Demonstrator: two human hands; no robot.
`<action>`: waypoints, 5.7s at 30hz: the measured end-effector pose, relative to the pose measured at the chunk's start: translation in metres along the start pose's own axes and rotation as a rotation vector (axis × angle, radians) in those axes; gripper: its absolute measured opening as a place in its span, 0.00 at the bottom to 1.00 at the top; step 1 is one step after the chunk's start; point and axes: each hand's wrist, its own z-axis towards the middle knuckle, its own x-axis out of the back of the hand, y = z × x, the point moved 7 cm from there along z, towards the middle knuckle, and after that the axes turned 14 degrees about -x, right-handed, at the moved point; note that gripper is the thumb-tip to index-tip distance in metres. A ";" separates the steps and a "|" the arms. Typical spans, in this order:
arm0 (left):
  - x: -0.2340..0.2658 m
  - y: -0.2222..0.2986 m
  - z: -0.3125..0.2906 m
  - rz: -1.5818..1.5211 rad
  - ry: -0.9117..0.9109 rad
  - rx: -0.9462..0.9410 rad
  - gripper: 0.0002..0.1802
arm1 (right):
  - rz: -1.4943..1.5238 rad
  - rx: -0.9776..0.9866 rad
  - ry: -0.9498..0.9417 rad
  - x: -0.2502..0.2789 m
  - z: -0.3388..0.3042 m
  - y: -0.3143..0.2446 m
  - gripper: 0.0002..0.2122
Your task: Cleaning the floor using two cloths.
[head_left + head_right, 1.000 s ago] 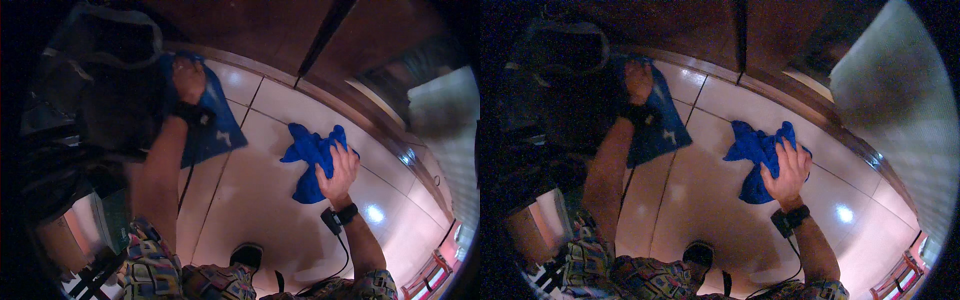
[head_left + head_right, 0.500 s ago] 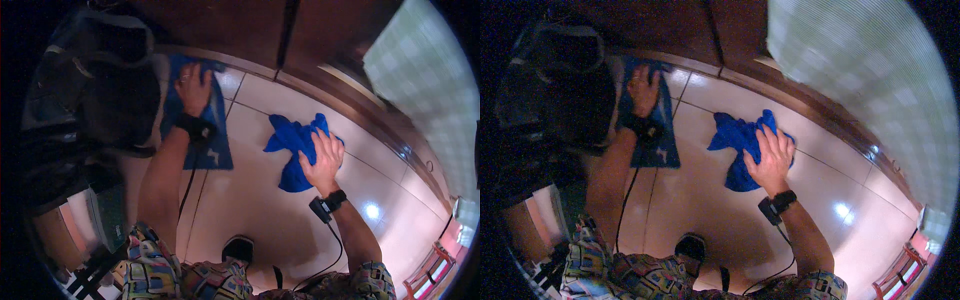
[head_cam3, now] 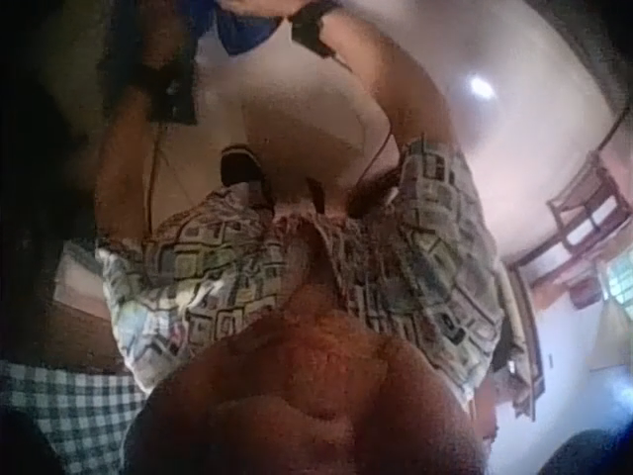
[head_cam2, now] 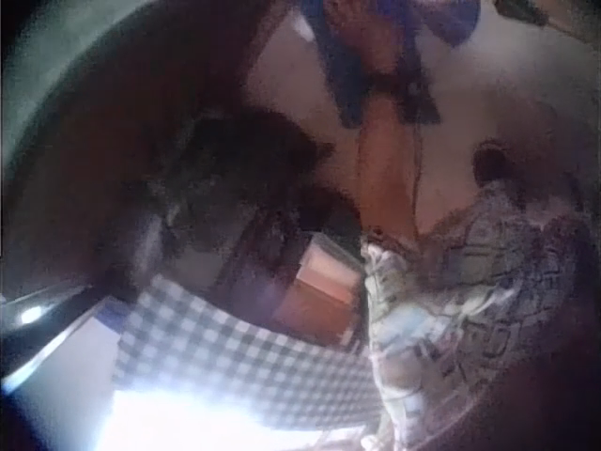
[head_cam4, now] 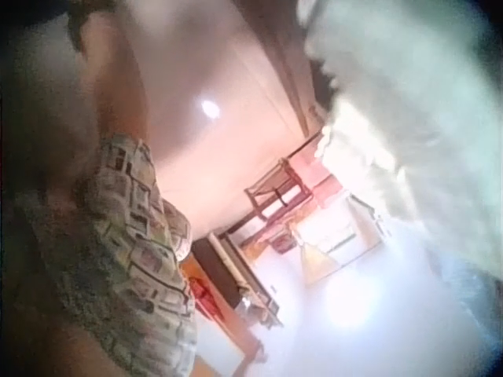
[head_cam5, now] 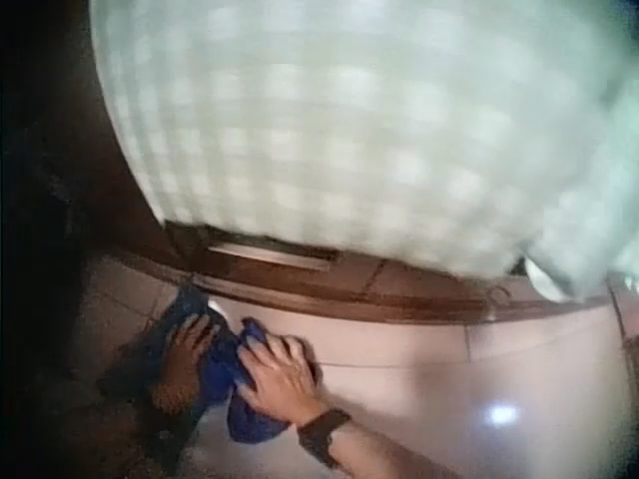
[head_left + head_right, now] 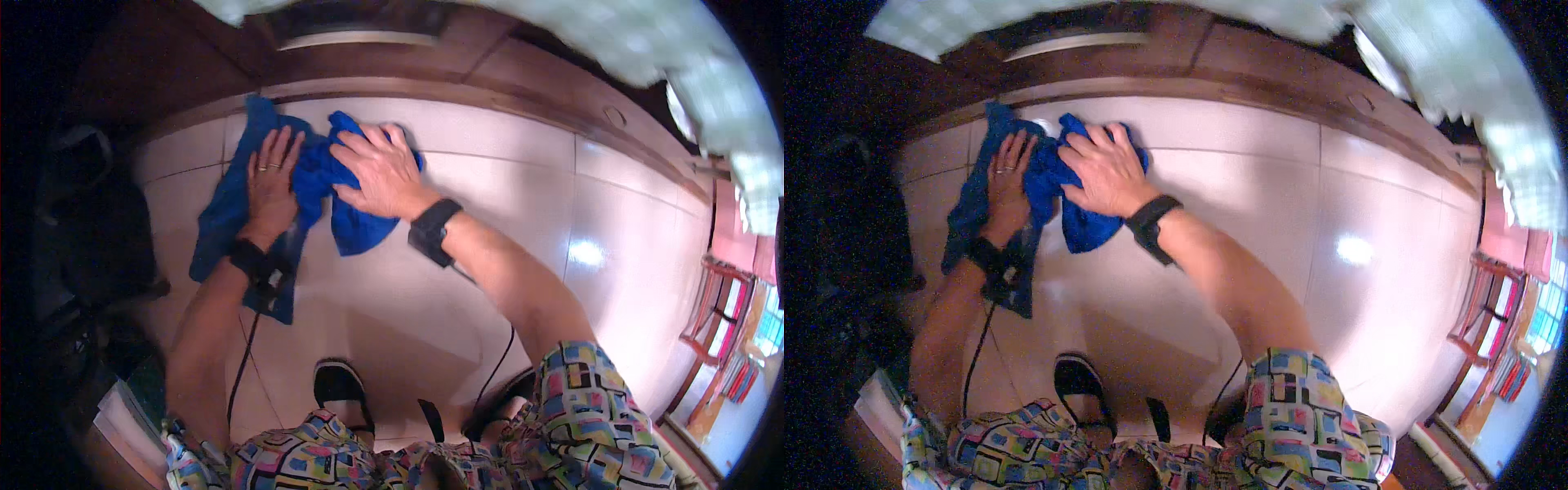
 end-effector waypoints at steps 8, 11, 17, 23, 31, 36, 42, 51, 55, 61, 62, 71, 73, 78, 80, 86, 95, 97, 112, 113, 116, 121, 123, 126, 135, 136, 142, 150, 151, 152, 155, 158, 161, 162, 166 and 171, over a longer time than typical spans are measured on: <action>0.004 -0.004 -0.075 0.078 -0.081 0.000 0.28 | -0.375 -0.383 0.169 0.097 -0.077 0.169 0.25; 0.005 0.003 -0.111 0.059 -0.086 0.022 0.28 | -0.431 -0.664 0.230 0.145 -0.160 0.246 0.28; 0.008 0.003 -0.180 0.086 -0.054 0.094 0.27 | -0.509 -0.804 0.264 0.131 -0.256 0.204 0.31; 0.004 -0.019 -0.179 0.128 -0.031 0.084 0.27 | -0.018 -0.298 0.028 0.035 -0.184 -0.012 0.24; 0.015 -0.037 -0.235 0.180 -0.060 0.138 0.27 | 0.023 -0.117 -0.178 0.043 -0.176 0.000 0.21; 0.011 -0.029 -0.285 0.257 -0.101 0.349 0.27 | -0.303 -0.695 0.292 0.132 -0.199 0.218 0.25; 0.012 -0.007 -0.342 0.184 -0.139 0.565 0.27 | -0.534 -1.314 0.557 0.158 -0.180 0.304 0.32; 0.019 0.008 -0.395 0.266 -0.027 0.636 0.28 | -0.392 -0.587 0.374 0.027 -0.018 0.110 0.25; 0.021 0.035 -0.370 0.251 -0.071 0.771 0.28 | -0.266 -0.452 0.051 -0.029 0.031 0.039 0.26; 0.025 0.047 -0.344 0.226 -0.158 0.773 0.30 | -0.177 -0.290 -0.011 -0.092 0.098 -0.038 0.27; 0.026 0.060 -0.344 0.183 -0.137 0.779 0.30 | -0.149 -0.279 -0.035 -0.101 0.097 -0.048 0.27; 0.022 0.078 -0.311 0.080 -0.074 0.822 0.33 | -0.057 0.170 -0.268 -0.151 0.070 -0.182 0.26; 0.024 0.082 -0.310 0.072 -0.062 0.783 0.33 | -0.028 0.255 -0.320 -0.148 0.030 -0.193 0.25; 0.032 0.073 -0.322 0.108 -0.106 0.829 0.33 | 0.006 0.422 -0.511 -0.111 -0.019 -0.158 0.25; 0.034 0.073 -0.319 0.124 -0.082 0.799 0.30 | -0.029 0.331 -0.457 -0.086 -0.008 -0.109 0.25; 0.037 0.042 -0.380 0.185 -0.060 0.771 0.28 | -0.180 -0.027 -0.118 -0.009 0.019 0.045 0.23; 0.047 -0.023 -0.346 0.071 -0.085 0.660 0.30 | -0.258 -0.102 0.063 0.005 -0.011 0.085 0.25; 0.033 -0.013 -0.303 -0.056 -0.202 0.576 0.32 | -0.259 -0.068 0.096 0.003 -0.011 0.090 0.25; 0.016 0.012 -0.248 -0.220 -0.472 0.489 0.37 | -0.213 -0.164 0.021 -0.003 -0.008 0.104 0.23; 0.016 0.011 -0.253 -0.206 -0.465 0.479 0.37 | -0.211 -0.168 -0.008 -0.009 -0.009 0.102 0.23; 0.001 0.021 -0.250 -0.263 -0.428 0.542 0.37 | -0.215 -0.189 -0.015 -0.009 -0.011 0.113 0.23; -0.008 0.032 -0.228 -0.153 -0.361 0.458 0.37 | -0.237 -0.383 -0.068 -0.026 -0.003 0.127 0.26; -0.013 0.040 -0.217 -0.168 -0.364 0.449 0.37 | -0.257 -0.370 -0.138 -0.047 0.006 0.107 0.29; -0.019 0.053 -0.202 -0.206 -0.371 0.459 0.36 | -0.200 -0.273 -0.299 -0.084 0.012 0.042 0.28; -0.010 0.021 -0.280 0.018 -0.353 0.462 0.31 | 0.098 0.279 -0.571 -0.109 -0.107 -0.096 0.21; -0.009 0.023 -0.286 0.041 -0.333 0.449 0.31 | 0.185 0.363 -0.434 -0.091 -0.113 -0.092 0.16; 0.005 0.019 -0.293 -0.027 -0.254 0.459 0.30 | 0.546 -0.059 -0.356 0.012 -0.039 0.121 0.21; -0.021 0.040 -0.298 -0.121 -0.225 0.462 0.28 | -0.577 -0.515 -0.037 0.109 -0.212 0.310 0.20; -0.016 0.042 -0.305 -0.103 -0.255 0.499 0.28 | -0.545 -0.563 -0.127 0.083 -0.222 0.264 0.23; -0.014 0.042 -0.310 -0.106 -0.260 0.498 0.28 | -0.415 -0.432 -0.178 0.064 -0.222 0.217 0.26; -0.014 0.034 -0.323 -0.046 -0.236 0.477 0.28 | -0.099 -0.023 -0.384 0.000 -0.221 0.064 0.24; -0.017 0.032 -0.315 -0.106 -0.202 0.436 0.28 | 0.052 0.292 -0.392 -0.040 -0.223 -0.040 0.22; -0.022 0.038 -0.311 -0.146 -0.249 0.481 0.28 | 0.339 0.377 -0.510 -0.070 -0.218 -0.087 0.20; -0.018 0.035 -0.329 -0.145 -0.269 0.501 0.28 | 0.364 0.303 -0.553 -0.074 -0.204 -0.092 0.24; -0.032 0.036 -0.319 -0.150 -0.251 0.518 0.28 | 0.329 0.246 -0.263 -0.064 -0.078 0.056 0.20; -0.029 0.032 -0.341 -0.070 -0.258 0.474 0.28 | -0.317 -0.116 -0.185 -0.015 -0.044 0.137 0.26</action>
